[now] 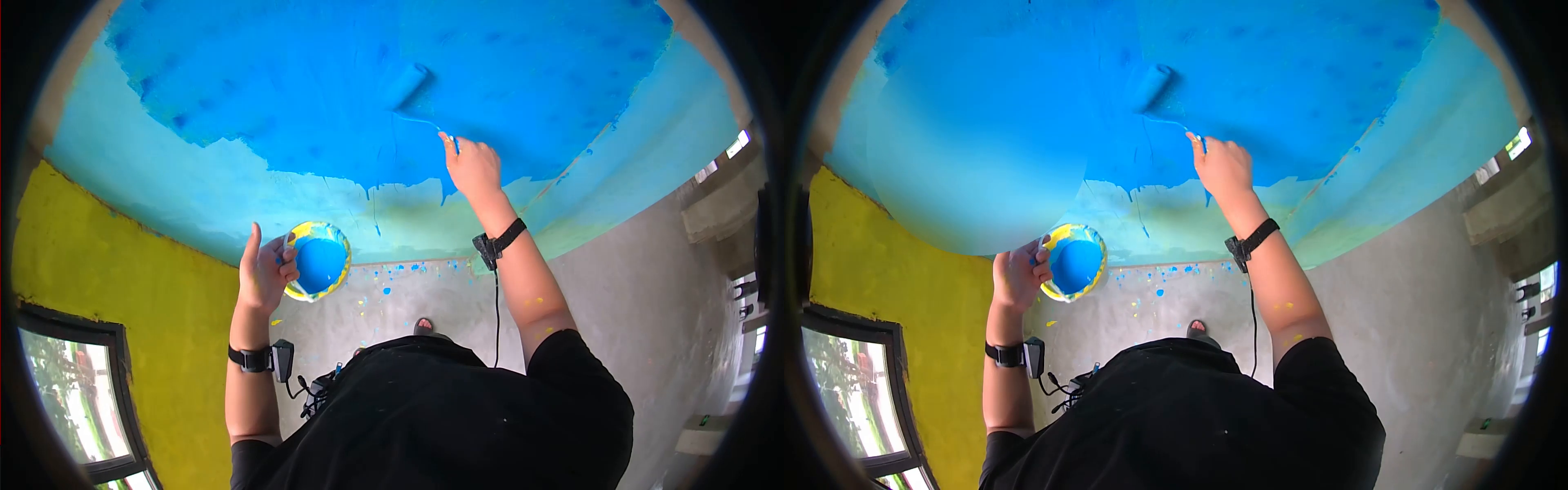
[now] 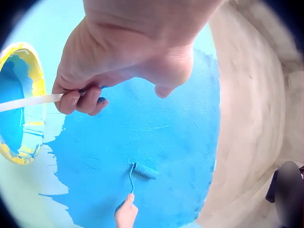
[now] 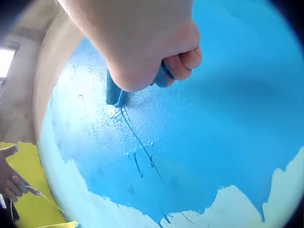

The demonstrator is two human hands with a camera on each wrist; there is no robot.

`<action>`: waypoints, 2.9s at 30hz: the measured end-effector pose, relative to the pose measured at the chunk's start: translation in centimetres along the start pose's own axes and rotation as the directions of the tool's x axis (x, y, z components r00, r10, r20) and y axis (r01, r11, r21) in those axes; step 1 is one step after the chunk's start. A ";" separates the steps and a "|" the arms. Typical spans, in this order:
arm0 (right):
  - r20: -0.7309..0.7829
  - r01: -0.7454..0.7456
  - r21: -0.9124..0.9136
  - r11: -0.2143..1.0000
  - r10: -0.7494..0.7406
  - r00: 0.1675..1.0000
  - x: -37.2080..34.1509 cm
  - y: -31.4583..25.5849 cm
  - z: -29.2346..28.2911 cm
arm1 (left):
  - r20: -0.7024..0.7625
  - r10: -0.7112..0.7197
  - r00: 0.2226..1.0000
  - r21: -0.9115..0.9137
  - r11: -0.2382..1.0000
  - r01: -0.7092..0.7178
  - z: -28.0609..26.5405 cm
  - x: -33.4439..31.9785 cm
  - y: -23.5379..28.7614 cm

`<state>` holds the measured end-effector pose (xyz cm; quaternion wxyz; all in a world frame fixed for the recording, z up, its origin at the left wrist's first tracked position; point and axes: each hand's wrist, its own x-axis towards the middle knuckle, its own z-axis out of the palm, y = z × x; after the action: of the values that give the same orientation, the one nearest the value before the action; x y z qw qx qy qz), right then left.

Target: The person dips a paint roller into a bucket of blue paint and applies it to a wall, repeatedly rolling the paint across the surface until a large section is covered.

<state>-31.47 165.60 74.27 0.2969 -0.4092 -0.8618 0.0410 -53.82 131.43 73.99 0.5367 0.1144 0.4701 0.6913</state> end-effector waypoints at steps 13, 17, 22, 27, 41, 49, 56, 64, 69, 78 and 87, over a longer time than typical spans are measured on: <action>0.141 -0.375 0.310 0.874 0.348 0.927 -7.2 1.7 8.6 | -0.326 -0.015 0.945 -0.013 1.000 0.012 -9.0 -10.0 -5.2; -0.081 -0.198 0.464 0.863 0.264 0.961 -3.8 -2.4 5.4 | -0.344 -0.001 0.939 -0.050 0.999 -0.017 -11.8 -13.3 -5.8; 0.076 -0.284 0.499 0.818 0.285 0.955 2.6 -6.6 0.4 | -0.336 0.023 0.942 -0.098 0.993 -0.059 -15.2 -15.8 -6.7; -0.152 -0.138 0.518 0.844 0.250 0.956 8.5 -9.9 -3.4 | -0.390 0.036 0.920 -0.183 0.976 -0.116 -19.1 -18.7 -7.3; -0.087 -0.255 0.684 0.683 0.423 0.902 -1.6 -6.9 8.4 | -0.556 0.047 0.830 -0.213 0.957 -0.197 -26.4 -24.9 -8.8; 0.185 -0.534 0.613 0.582 0.552 0.813 -8.5 -4.0 14.3 | -0.671 0.008 0.742 -0.185 0.966 -0.179 -22.4 -28.2 -7.3; -0.003 -0.355 0.641 0.680 0.465 0.885 -0.6 -4.9 6.0 | -0.628 -0.042 0.777 -0.282 0.943 -0.177 -24.5 -28.1 -9.5; -0.272 -0.056 0.571 0.819 0.253 0.929 11.8 -8.3 -9.6 | -0.601 -0.059 0.797 -0.271 0.953 -0.133 -24.6 -27.1 -11.0; -0.146 -0.129 0.567 0.813 0.254 0.956 13.2 -10.6 -14.1 | -0.579 -0.060 0.813 -0.248 0.963 -0.105 -25.6 -26.7 -12.1; -0.009 -0.328 0.594 0.735 0.414 0.910 2.8 -2.4 -2.5 | -0.564 -0.081 0.822 -0.288 0.952 -0.103 -25.2 -26.8 -12.2; 0.161 -0.507 0.560 0.655 0.514 0.842 -5.2 2.2 5.7 | -0.574 -0.072 0.816 -0.251 0.964 -0.091 -22.0 -25.8 -9.3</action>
<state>-30.50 164.24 66.42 0.3887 -0.5236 -0.6550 0.3819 -52.25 97.73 64.06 0.3755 -0.1719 0.5126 0.7528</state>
